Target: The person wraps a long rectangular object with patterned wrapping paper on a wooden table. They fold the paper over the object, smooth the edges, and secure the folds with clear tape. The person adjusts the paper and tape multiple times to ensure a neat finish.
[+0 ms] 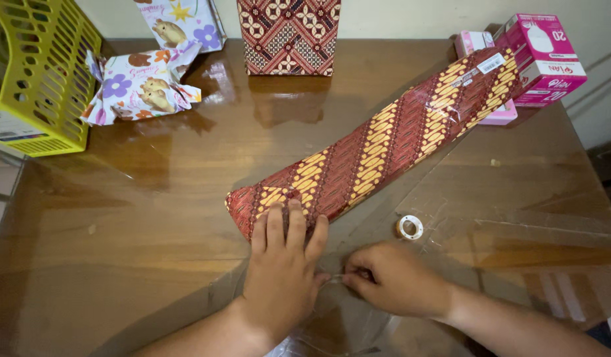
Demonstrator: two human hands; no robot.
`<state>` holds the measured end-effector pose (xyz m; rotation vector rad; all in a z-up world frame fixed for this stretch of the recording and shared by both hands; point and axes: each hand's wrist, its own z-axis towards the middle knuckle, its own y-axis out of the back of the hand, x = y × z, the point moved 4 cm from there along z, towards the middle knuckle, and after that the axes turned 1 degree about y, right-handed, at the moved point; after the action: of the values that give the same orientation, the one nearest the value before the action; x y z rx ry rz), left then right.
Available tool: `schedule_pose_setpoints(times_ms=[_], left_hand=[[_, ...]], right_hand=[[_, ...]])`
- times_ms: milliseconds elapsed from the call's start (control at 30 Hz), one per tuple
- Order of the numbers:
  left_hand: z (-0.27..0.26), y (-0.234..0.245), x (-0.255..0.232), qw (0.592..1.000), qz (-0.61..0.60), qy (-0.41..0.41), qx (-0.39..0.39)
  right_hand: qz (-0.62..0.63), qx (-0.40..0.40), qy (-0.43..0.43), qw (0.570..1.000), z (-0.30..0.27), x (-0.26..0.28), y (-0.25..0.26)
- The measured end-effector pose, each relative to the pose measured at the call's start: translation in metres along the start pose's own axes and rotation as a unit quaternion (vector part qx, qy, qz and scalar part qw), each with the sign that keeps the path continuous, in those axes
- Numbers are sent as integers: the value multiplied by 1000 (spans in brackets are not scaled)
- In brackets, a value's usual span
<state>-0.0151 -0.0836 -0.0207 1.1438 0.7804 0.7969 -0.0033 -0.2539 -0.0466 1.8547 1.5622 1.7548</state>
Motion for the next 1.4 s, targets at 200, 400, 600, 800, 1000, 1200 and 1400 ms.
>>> schedule_pose_setpoints(times_ms=[200, 400, 600, 800, 1000, 1200, 1400], left_hand=[[1, -3, -2, 1000, 6, 13, 11], [1, -5, -2, 1000, 21, 12, 3], [0, -7, -3, 1000, 28, 11, -7], [5, 7, 3, 999, -26, 1, 26], [3, 44, 52, 972, -234, -19, -32], [16, 36, 90, 949, -301, -81, -37], [28, 20, 97, 944, -327, 8, -52]], right_hand=[[11, 19, -12, 1000, 4, -10, 0], [34, 20, 11, 999, 4, -31, -7], [196, 84, -97, 972, 8, -67, 12], [141, 118, 155, 971, -15, -24, 20], [227, 140, 179, 947, -9, 0, 47], [170, 226, 223, 933, 73, 20, 82], [244, 290, 145, 914, 140, 17, 78]])
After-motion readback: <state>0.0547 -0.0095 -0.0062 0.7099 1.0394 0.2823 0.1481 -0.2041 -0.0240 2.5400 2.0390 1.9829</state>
